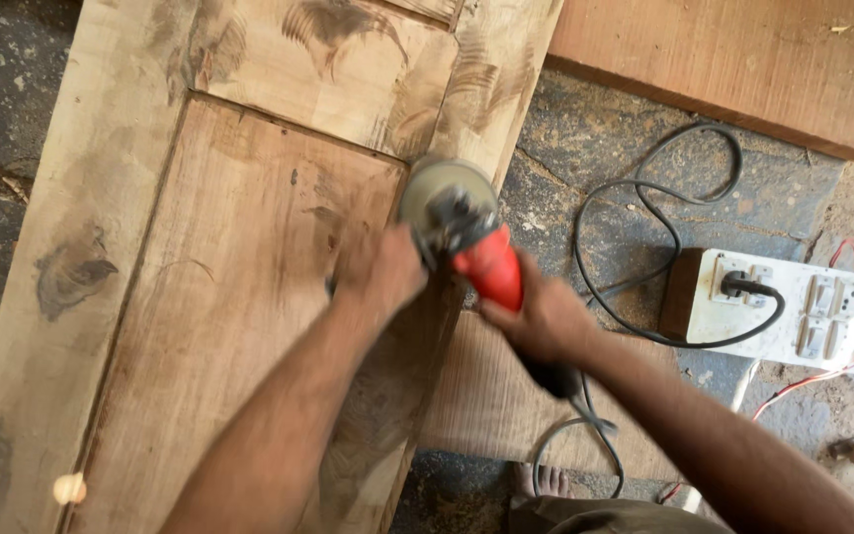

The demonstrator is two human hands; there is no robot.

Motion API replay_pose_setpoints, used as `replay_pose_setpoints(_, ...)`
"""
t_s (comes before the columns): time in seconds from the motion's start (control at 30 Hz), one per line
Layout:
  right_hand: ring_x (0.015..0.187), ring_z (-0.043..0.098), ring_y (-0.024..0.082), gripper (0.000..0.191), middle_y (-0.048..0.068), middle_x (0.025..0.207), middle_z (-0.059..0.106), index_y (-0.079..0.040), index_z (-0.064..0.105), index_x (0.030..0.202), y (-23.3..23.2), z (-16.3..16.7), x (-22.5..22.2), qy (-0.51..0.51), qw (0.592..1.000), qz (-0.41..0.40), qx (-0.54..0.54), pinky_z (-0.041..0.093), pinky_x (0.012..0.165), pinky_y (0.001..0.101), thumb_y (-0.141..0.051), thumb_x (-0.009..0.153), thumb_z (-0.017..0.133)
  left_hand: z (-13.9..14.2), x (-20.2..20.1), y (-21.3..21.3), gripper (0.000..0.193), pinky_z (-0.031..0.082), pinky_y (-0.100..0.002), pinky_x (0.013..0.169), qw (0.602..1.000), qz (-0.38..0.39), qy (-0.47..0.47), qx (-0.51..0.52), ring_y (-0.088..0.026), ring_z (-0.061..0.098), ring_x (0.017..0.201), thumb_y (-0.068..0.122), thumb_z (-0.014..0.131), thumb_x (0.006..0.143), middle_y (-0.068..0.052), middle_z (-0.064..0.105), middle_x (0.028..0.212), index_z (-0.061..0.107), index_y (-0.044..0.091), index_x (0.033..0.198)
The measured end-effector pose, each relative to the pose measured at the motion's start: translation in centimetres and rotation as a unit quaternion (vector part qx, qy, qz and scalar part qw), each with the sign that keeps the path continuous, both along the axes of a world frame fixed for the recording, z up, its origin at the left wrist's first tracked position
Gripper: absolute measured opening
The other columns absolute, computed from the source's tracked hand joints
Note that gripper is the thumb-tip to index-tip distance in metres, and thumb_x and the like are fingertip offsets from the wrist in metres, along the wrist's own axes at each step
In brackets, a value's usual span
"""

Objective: The person repositions a wooden door panel on the workshop floor, then uses an angle grinder to sand its surface, rails and panel edges, working over different sections and turning to cover the door's face throughout the clip.

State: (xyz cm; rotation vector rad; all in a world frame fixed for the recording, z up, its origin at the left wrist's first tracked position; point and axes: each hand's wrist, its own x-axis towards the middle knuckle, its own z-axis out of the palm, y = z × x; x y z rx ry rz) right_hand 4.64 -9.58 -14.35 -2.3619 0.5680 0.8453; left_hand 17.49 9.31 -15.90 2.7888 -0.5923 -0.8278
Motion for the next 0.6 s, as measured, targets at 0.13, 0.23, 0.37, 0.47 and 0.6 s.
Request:
replay_pose_setpoints(0.13, 0.104, 0.071, 0.041, 0.083, 0.027, 0.113, 0.071, -0.007, 0.046, 0.144, -5.5, -1.3, 7.6, -0.118, 0.992, -0.048, -0.003, 0.057, 0.091, 0.0497, -0.052, 0.082, 0.076, 1.0, 9.7, -7.0, 0.023, 0.060, -0.048, 0.082, 0.999, -0.039, -0.035, -0.001, -0.035, 0.073, 0.098, 0.024, 0.068, 0.089, -0.020, 0.074, 0.104, 0.076, 0.006, 0.102)
replay_pose_setpoints(0.23, 0.108, 0.070, 0.038, 0.080, 0.023, 0.117, 0.071, -0.007, 0.049, 0.142, -9.2, -0.1, 11.8, -0.140, 0.988, -0.058, -0.022, 0.056, 0.094, 0.0495, -0.050, 0.080, 0.077, 3.0, 13.2, -11.5, 0.023, 0.062, -0.046, 0.078, 0.998, -0.042, -0.032, 0.016, -0.030, 0.075, 0.094, 0.020, 0.069, 0.088, -0.015, 0.075, 0.104, 0.074, 0.008, 0.106)
replay_pose_setpoints(0.37, 0.109, 0.070, 0.038, 0.081, 0.023, 0.119, 0.071, -0.007, 0.050, 0.142, -10.5, 1.5, 12.5, -0.190, 0.981, -0.034, -0.009, 0.055, 0.094, 0.0497, -0.048, 0.078, 0.078, 2.0, 13.1, -12.3, 0.020, 0.063, -0.042, 0.076, 0.998, -0.040, -0.035, -0.013, -0.028, 0.078, 0.090, 0.017, 0.063, 0.093, -0.017, 0.077, 0.101, 0.074, 0.005, 0.106)
replay_pose_setpoints(0.47, 0.108, 0.068, 0.044, 0.084, 0.029, 0.116, 0.070, -0.007, 0.047, 0.146, -7.1, 0.7, 8.4, -0.136, 0.990, -0.034, -0.029, 0.055, 0.093, 0.0521, -0.049, 0.080, 0.078, -0.3, 9.7, -8.5, 0.019, 0.060, -0.047, 0.081, 0.996, -0.046, -0.058, -0.056, -0.034, 0.074, 0.094, 0.016, 0.066, 0.087, -0.018, 0.076, 0.101, 0.076, 0.008, 0.102)
replay_pose_setpoints(0.6, 0.097, 0.072, 0.045, 0.092, 0.030, 0.104, 0.072, -0.006, 0.036, 0.152, -0.6, -0.5, 2.6, -0.054, 0.998, -0.001, -0.012, 0.059, 0.086, 0.0518, -0.047, 0.080, 0.075, -2.2, 2.2, -0.1, 0.021, 0.057, -0.055, 0.077, 0.995, 0.017, -0.078, -0.060, -0.043, 0.070, 0.096, 0.020, 0.069, 0.081, -0.021, 0.072, 0.102, 0.074, 0.012, 0.100)
